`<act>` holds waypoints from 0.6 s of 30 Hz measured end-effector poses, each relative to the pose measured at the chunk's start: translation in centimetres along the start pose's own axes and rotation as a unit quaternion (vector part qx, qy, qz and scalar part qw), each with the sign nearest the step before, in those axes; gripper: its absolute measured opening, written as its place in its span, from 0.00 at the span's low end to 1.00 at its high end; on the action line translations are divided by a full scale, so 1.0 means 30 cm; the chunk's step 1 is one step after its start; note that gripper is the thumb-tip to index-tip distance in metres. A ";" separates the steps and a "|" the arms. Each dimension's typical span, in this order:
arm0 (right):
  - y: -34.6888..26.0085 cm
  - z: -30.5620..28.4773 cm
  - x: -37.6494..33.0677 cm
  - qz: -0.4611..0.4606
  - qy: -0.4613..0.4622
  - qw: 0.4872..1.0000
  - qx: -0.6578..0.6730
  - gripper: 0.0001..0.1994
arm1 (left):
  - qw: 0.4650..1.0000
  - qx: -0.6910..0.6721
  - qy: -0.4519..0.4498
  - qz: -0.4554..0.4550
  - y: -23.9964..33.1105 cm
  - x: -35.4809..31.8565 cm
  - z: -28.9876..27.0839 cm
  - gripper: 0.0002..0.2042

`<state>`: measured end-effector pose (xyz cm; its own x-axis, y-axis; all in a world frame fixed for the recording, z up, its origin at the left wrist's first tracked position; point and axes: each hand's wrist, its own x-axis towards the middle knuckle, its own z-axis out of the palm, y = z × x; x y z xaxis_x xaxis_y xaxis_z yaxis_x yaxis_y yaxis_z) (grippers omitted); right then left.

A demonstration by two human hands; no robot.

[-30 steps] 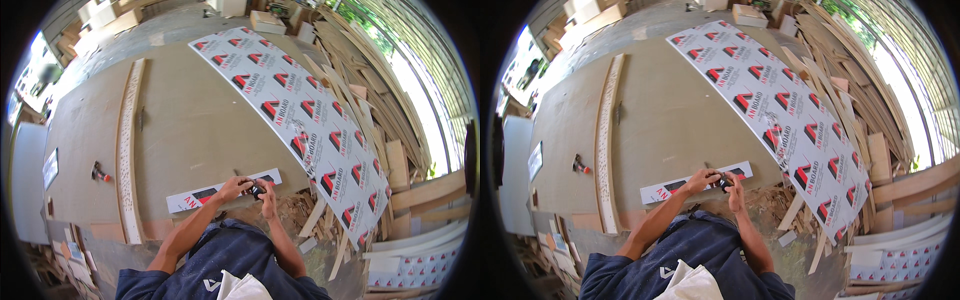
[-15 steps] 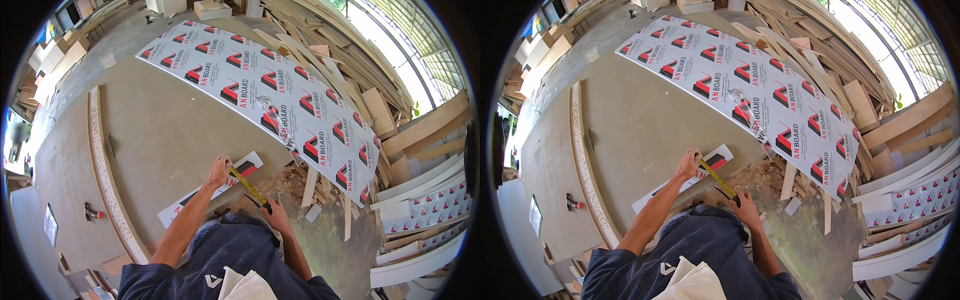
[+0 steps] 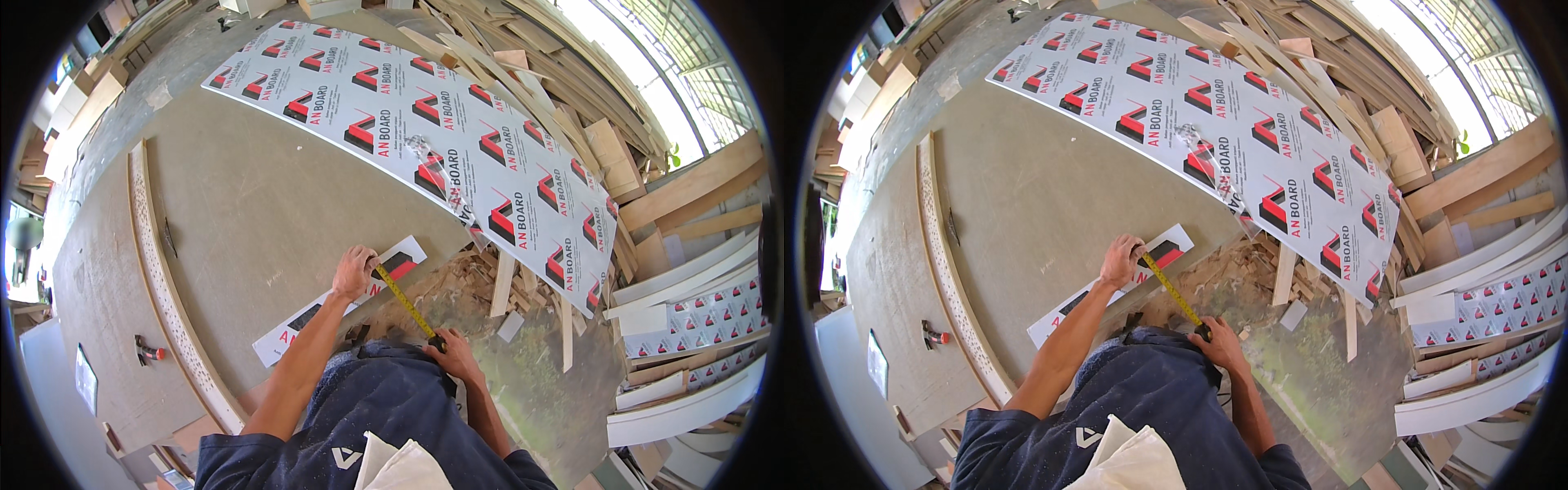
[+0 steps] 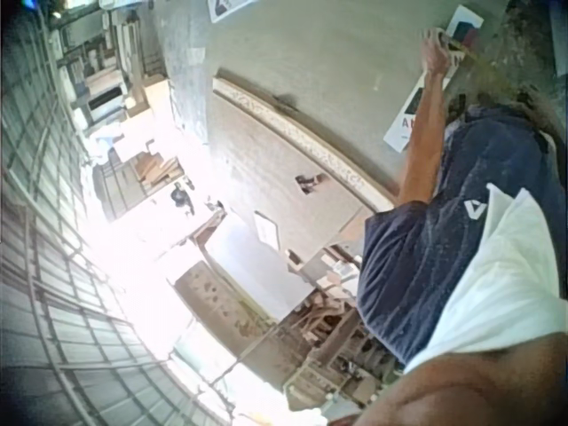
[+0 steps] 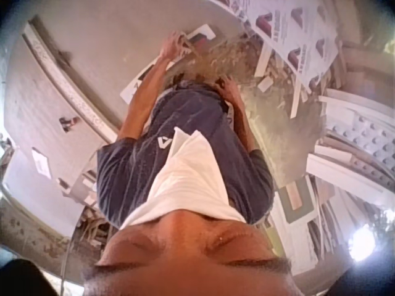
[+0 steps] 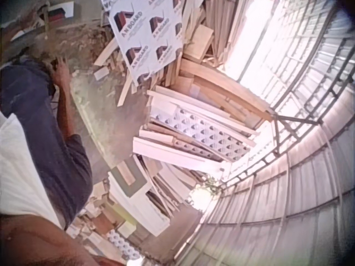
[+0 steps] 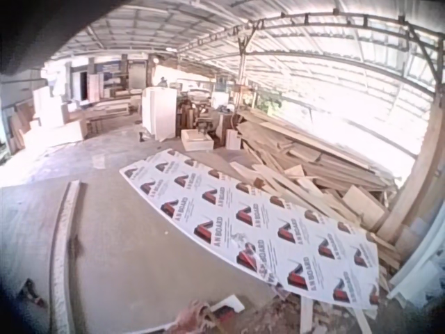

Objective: The person measures a large sheet of AN BOARD using a tape measure and a perforated wooden strip. They use a hammer to tap the strip into position and then lift the board to inspect it. The person then places the board back down and continues to measure and adjust the strip.

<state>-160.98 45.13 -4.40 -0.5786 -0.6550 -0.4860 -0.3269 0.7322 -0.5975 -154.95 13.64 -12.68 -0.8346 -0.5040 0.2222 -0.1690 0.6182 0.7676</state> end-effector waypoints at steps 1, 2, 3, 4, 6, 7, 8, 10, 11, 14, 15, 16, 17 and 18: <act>0.000 0.002 -0.001 0.000 -0.001 1.000 0.001 0.30 | 1.000 -0.003 0.003 0.001 -0.002 0.000 0.000 0.06; -0.001 0.004 -0.002 0.002 -0.003 1.000 0.002 0.31 | 1.000 -0.005 0.007 0.002 -0.004 -0.001 0.001 0.06; -0.005 0.004 -0.002 0.003 -0.003 1.000 0.002 0.31 | 1.000 -0.002 0.006 0.001 -0.007 -0.001 0.002 0.06; -0.010 0.005 -0.003 0.004 -0.004 1.000 0.003 0.31 | 1.000 0.001 0.006 0.000 -0.009 -0.001 0.004 0.06; -0.021 0.005 -0.007 0.007 -0.012 1.000 -0.006 0.32 | 1.000 0.006 0.006 -0.002 -0.008 0.000 0.005 0.06; -0.026 0.005 -0.008 0.009 -0.015 1.000 -0.009 0.33 | 1.000 0.008 0.007 -0.003 -0.005 0.000 0.005 0.06; -0.029 0.005 -0.009 0.009 -0.016 1.000 -0.007 0.33 | 1.000 0.010 0.008 -0.004 -0.002 0.000 0.005 0.06; -0.033 0.002 -0.010 0.009 -0.015 1.000 -0.001 0.33 | 1.000 0.000 0.008 -0.009 0.001 0.000 0.004 0.05; -0.034 0.001 -0.010 0.004 -0.013 1.000 -0.008 0.33 | 1.000 -0.004 0.008 -0.012 0.002 0.000 0.002 0.05; -0.043 0.003 -0.006 -0.003 -0.008 1.000 -0.025 0.33 | 1.000 -0.014 0.019 -0.009 -0.024 -0.002 0.010 0.04; -0.045 0.006 -0.007 0.003 -0.005 1.000 -0.029 0.33 | 1.000 -0.019 0.014 -0.015 -0.020 0.001 0.009 0.04; -0.047 0.009 -0.008 0.008 -0.002 0.999 -0.034 0.32 | 0.999 -0.023 0.009 -0.020 -0.016 0.002 0.008 0.03; -0.045 0.016 -0.009 0.006 0.009 0.999 -0.035 0.32 | 0.999 -0.028 0.005 -0.025 -0.012 0.004 0.005 0.03; -0.040 0.026 -0.007 0.002 0.019 0.999 -0.037 0.32 | 0.999 -0.028 0.001 -0.029 -0.015 0.005 0.005 0.03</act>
<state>-159.88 44.24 -4.06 -0.6073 -0.6461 -0.4623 -0.3781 0.7468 -0.5471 -155.08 13.37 -13.08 -0.8238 -0.5383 0.1776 -0.1873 0.5542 0.8111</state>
